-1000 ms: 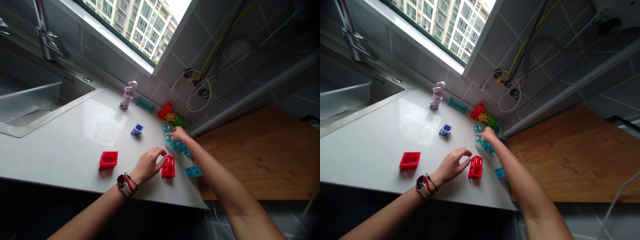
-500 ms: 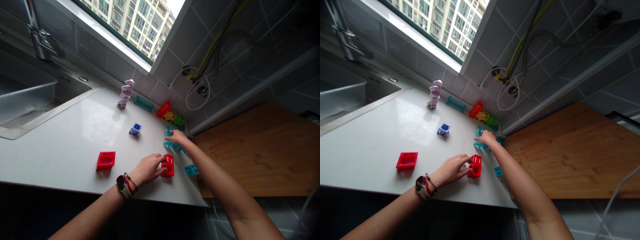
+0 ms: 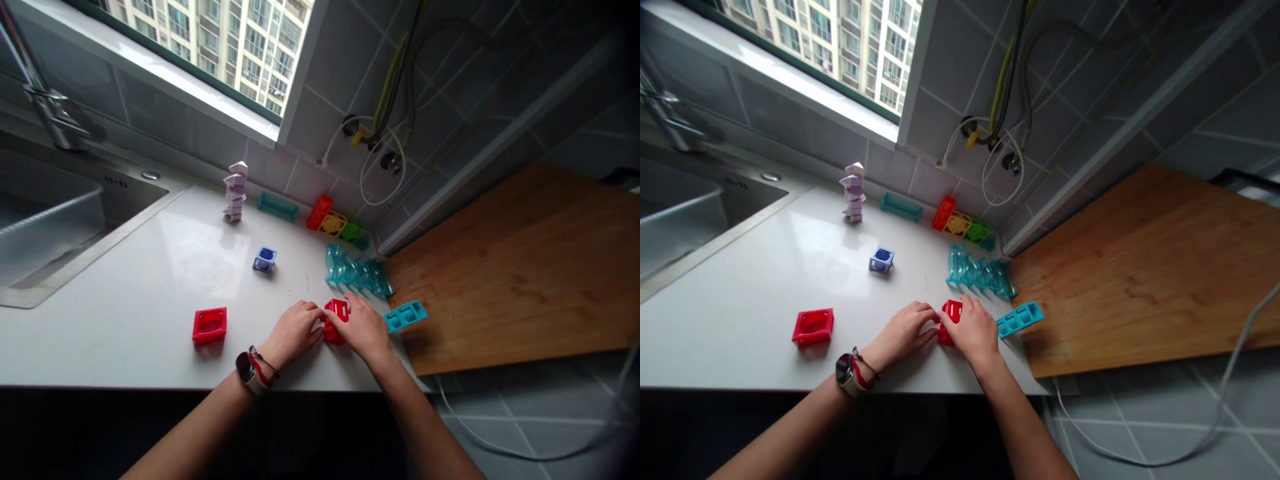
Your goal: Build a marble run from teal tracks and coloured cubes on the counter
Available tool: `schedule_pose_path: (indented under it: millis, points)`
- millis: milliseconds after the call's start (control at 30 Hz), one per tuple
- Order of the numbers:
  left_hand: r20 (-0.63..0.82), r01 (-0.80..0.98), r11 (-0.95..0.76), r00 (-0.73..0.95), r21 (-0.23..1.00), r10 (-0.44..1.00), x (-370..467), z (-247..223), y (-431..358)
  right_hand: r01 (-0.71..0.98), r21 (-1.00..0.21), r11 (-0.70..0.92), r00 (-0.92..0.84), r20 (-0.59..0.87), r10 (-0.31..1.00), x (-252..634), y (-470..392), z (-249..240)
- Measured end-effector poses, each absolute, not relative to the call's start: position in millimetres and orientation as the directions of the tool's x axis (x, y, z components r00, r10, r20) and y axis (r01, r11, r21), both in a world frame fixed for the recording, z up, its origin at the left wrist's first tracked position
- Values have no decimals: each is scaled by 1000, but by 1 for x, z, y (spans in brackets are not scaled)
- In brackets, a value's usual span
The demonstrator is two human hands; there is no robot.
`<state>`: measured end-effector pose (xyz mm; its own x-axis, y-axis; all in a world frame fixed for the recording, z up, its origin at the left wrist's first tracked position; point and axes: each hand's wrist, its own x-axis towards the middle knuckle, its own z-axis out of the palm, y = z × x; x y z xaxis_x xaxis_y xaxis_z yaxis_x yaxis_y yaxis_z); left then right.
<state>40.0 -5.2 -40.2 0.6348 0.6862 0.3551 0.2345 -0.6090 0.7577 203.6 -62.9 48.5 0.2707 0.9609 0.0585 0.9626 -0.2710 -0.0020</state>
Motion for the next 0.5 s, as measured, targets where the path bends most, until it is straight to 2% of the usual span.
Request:
schedule_pose_path:
  millis: [33, 100, 167, 233, 367, 500]
  points:
    - [356, 232, -611, 637, 757, 683, 40, -41, -5, 950, -64, -305, 309, 54, 950, 203, -66, 44]
    - [359, 227, -608, 632, 761, 686, 40, -40, -6, 895, -302, -328, 361, 56, 931, 204, -67, 35]
    - [371, 224, -595, 601, 772, 708, 40, -38, -6, 773, -574, -269, 382, 83, 920, 209, -66, 25]
    - [394, 222, -580, 544, 784, 741, 40, -34, -6, 626, -760, -178, 393, 110, 913, 213, -67, 12]
    - [433, 220, -553, 423, 803, 796, 41, -26, -7, 352, -935, -39, 424, 122, 897, 215, -76, -17]
    - [351, 152, -459, 453, 876, 820, 43, -25, -9, 110, -990, 92, 453, 133, 882, 214, -82, -33]
